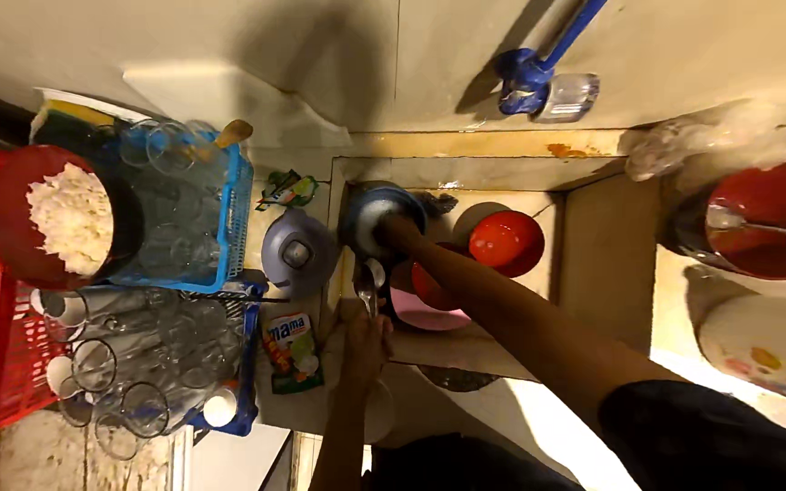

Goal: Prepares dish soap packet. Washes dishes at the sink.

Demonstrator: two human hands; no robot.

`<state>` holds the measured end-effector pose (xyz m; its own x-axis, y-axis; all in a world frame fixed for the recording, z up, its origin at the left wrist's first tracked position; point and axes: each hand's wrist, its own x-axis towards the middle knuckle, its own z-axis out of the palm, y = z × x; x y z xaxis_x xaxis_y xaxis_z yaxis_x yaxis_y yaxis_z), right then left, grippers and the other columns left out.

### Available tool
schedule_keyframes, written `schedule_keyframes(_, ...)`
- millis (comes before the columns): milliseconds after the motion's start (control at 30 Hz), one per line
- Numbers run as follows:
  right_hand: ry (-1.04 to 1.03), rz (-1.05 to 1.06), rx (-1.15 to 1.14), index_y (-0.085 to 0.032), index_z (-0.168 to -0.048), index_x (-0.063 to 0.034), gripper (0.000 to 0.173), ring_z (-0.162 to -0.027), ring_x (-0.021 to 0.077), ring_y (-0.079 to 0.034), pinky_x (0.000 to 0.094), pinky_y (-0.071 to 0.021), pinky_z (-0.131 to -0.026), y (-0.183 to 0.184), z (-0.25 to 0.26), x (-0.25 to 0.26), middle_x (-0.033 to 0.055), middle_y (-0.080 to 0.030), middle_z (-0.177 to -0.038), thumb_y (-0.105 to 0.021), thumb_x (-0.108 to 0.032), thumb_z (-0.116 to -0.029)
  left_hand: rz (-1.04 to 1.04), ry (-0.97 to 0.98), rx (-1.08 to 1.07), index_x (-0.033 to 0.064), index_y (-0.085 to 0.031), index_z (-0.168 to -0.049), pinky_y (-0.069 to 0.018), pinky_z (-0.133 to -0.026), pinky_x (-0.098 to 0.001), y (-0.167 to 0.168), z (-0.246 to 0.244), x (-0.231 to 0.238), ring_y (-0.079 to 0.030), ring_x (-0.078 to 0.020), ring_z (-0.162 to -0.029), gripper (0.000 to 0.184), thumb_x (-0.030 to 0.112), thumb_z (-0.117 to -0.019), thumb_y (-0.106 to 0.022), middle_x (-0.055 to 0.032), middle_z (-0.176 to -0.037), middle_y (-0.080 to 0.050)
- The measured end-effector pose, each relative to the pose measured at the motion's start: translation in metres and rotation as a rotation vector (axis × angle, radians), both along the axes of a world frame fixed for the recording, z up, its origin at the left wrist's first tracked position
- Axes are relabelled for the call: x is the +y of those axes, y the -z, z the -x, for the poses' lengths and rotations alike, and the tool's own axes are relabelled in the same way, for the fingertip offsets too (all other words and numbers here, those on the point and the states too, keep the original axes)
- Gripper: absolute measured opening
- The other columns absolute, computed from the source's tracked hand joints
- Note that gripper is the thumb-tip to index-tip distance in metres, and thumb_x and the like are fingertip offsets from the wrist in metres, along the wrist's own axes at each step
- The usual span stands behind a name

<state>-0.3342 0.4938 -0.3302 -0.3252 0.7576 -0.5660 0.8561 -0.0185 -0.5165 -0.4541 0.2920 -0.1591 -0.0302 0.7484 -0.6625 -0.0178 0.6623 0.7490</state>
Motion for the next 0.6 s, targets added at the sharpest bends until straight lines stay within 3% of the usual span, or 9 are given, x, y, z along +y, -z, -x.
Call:
schedule_keyframes(100, 0.214, 0.003, 0.195, -0.054, -0.143, -0.0088, 0.064, -0.112, 0.0429, -0.066, 0.0685, -0.0518, -0.09, -0.041, -0.025, -0.004, 0.0247, -0.068, -0.12, -0.077, -0.023, -0.0841, 0.019, -0.062, -0.038, -0.0036, -0.056, -0.126, -0.0421, -0.043, -0.0198, 0.006, -0.005, 0.003, -0.049, -0.0064, -0.05, 0.032, 0.008, -0.1065, -0.034, 0.0007, -0.069, -0.055)
schedule_keyframes(200, 0.368, -0.07, 0.607, -0.052, -0.145, -0.009, 0.06, -0.108, 0.0318, -0.067, 0.0564, -0.0558, -0.093, -0.102, -0.067, -0.047, 0.0197, -0.067, -0.123, -0.073, -0.005, -0.0885, -0.021, -0.022, -0.012, -0.0034, -0.06, -0.114, -0.0405, -0.044, -0.0189, 0.012, -0.016, 0.007, -0.044, -0.0042, -0.047, 0.034, 0.012, -0.1083, -0.031, 0.0048, -0.063, -0.048)
schedule_keyframes(267, 0.37, -0.145, 0.679, -0.051, -0.147, -0.0122, 0.061, -0.101, 0.0276, -0.069, 0.0517, -0.0593, -0.086, -0.141, -0.086, -0.085, 0.0167, -0.068, -0.122, -0.072, -0.005, -0.0905, -0.082, 0.062, 0.05, -0.0037, -0.06, -0.121, -0.0401, -0.046, -0.0211, 0.023, -0.028, 0.01, -0.044, -0.0049, -0.05, 0.035, 0.015, -0.1088, -0.033, 0.0031, -0.066, -0.05)
schedule_keyframes(333, 0.278, -0.251, 0.585, -0.059, -0.14, -0.0083, 0.057, -0.107, 0.0261, -0.069, 0.0523, -0.0578, -0.094, -0.16, -0.09, -0.11, 0.0149, -0.069, -0.122, -0.076, -0.011, -0.0861, -0.144, 0.174, 0.175, -0.0048, -0.058, -0.129, -0.0453, -0.054, -0.0247, 0.028, -0.048, 0.012, -0.05, -0.0076, -0.059, 0.033, 0.015, -0.1092, -0.04, -0.0027, -0.076, -0.057)
schedule_keyframes(400, 0.114, -0.285, 0.386, -0.064, -0.135, -0.0054, 0.052, -0.112, 0.0336, -0.068, 0.0586, -0.0531, -0.096, -0.166, -0.091, -0.125, 0.018, -0.07, -0.121, -0.076, -0.022, -0.0862, -0.217, 0.322, 0.27, -0.0079, -0.056, -0.133, -0.056, -0.083, -0.0346, 0.023, -0.068, 0.011, -0.066, -0.0178, -0.09, 0.034, 0.011, -0.1065, -0.047, -0.0172, -0.105, -0.068)
schedule_keyframes(433, 0.068, -0.256, 0.295, -0.063, -0.136, -0.0054, 0.052, -0.115, 0.0368, -0.066, 0.0611, -0.0502, -0.098, -0.165, -0.094, -0.127, 0.0194, -0.069, -0.124, -0.074, -0.023, -0.0889, -0.248, 0.38, 0.296, -0.01, -0.056, -0.132, -0.0548, -0.089, -0.0388, 0.022, -0.078, 0.008, -0.066, -0.0228, -0.096, 0.034, 0.009, -0.1058, -0.047, -0.022, -0.111, -0.067)
schedule_keyframes(500, 0.151, -0.25, 0.199, -0.06, -0.141, -0.006, 0.055, -0.119, 0.04, -0.064, 0.064, -0.0486, -0.1, -0.157, -0.112, -0.127, 0.0207, -0.067, -0.129, -0.073, -0.022, -0.0909, -0.215, 0.486, 0.363, -0.0089, -0.056, -0.134, -0.0534, -0.091, -0.0427, 0.021, -0.088, 0.004, -0.066, -0.0271, -0.099, 0.035, 0.011, -0.1069, -0.044, -0.0243, -0.113, -0.066)
schedule_keyframes(600, 0.387, -0.337, 0.221, -0.057, -0.143, -0.0078, 0.06, -0.117, 0.0405, -0.065, 0.0663, -0.0498, -0.098, -0.151, -0.153, -0.126, 0.0208, -0.066, -0.13, -0.078, -0.021, -0.089, -0.147, 0.558, 0.409, -0.0079, -0.058, -0.132, -0.0534, -0.083, -0.0427, 0.019, -0.094, 0.0, -0.064, -0.0264, -0.089, 0.036, 0.014, -0.1092, -0.04, -0.0223, -0.104, -0.065)
